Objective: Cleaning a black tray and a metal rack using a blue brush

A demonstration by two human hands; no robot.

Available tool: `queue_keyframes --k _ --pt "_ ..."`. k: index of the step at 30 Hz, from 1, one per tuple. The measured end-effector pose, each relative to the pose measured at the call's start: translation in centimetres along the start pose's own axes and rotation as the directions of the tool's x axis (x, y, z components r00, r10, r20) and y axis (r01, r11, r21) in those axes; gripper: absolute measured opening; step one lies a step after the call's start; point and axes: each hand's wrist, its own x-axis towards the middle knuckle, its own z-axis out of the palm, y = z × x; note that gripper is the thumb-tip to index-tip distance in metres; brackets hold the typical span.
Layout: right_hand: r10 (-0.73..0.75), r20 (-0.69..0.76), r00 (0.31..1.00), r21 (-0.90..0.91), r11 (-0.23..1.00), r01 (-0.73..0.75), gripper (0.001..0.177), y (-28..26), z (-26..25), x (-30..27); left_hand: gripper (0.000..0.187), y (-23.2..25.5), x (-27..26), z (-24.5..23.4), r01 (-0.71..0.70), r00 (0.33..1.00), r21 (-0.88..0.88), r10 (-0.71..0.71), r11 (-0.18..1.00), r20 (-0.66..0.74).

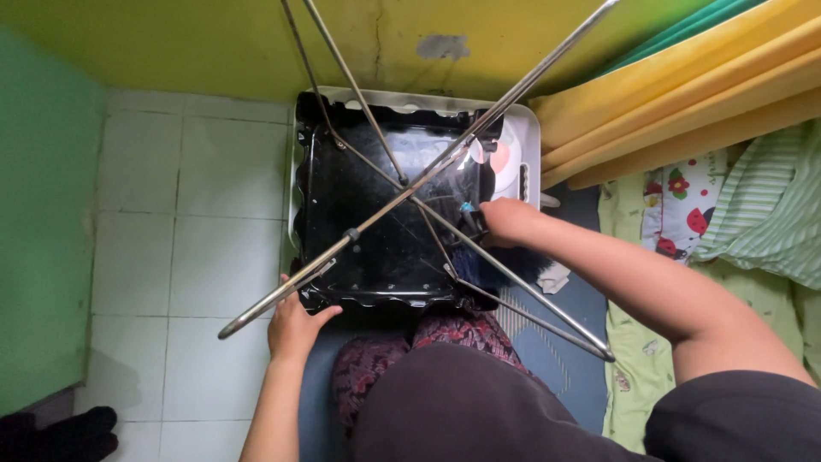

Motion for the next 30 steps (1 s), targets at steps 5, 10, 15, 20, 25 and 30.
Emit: queue_keyframes --k 5,10,15,20,25,30 --pt "0.049 -0.063 0.997 -0.054 0.997 -0.052 0.046 -1.2 -0.6 -1.4 0.116 -0.9 0.1 1.7 0.109 0.994 0.066 -0.107 0.992 -0.026" --pt "0.037 -0.34 0.94 -0.148 0.985 -0.092 0.04 1.7 -1.6 -0.1 0.111 -1.4 0.0 2.5 0.056 0.992 0.031 -0.052 0.998 -0.115" --pt "0.095 -0.49 0.866 -0.042 0.99 -0.132 0.039 2.6 -4.3 -0.3 0.111 -1.6 0.1 2.8 0.031 0.99 0.039 -0.026 0.999 -0.142" --pt "0.031 -0.445 0.895 -0.062 0.996 -0.066 0.044 2.3 -2.4 -0.1 0.11 -1.5 0.1 2.9 0.037 0.988 0.024 -0.033 0.999 -0.15" --pt "0.066 -0.302 0.951 0.007 0.998 -0.067 0.047 0.7 -2.4 -0.8 0.112 -1.2 0.3 2.5 0.037 0.991 0.038 -0.032 0.999 -0.128" --pt "0.077 -0.34 0.937 0.162 0.987 -0.022 0.062 4.7 -1.2 1.9 0.112 -1.1 0.2 2.4 0.057 0.989 0.038 -0.052 0.998 -0.142"
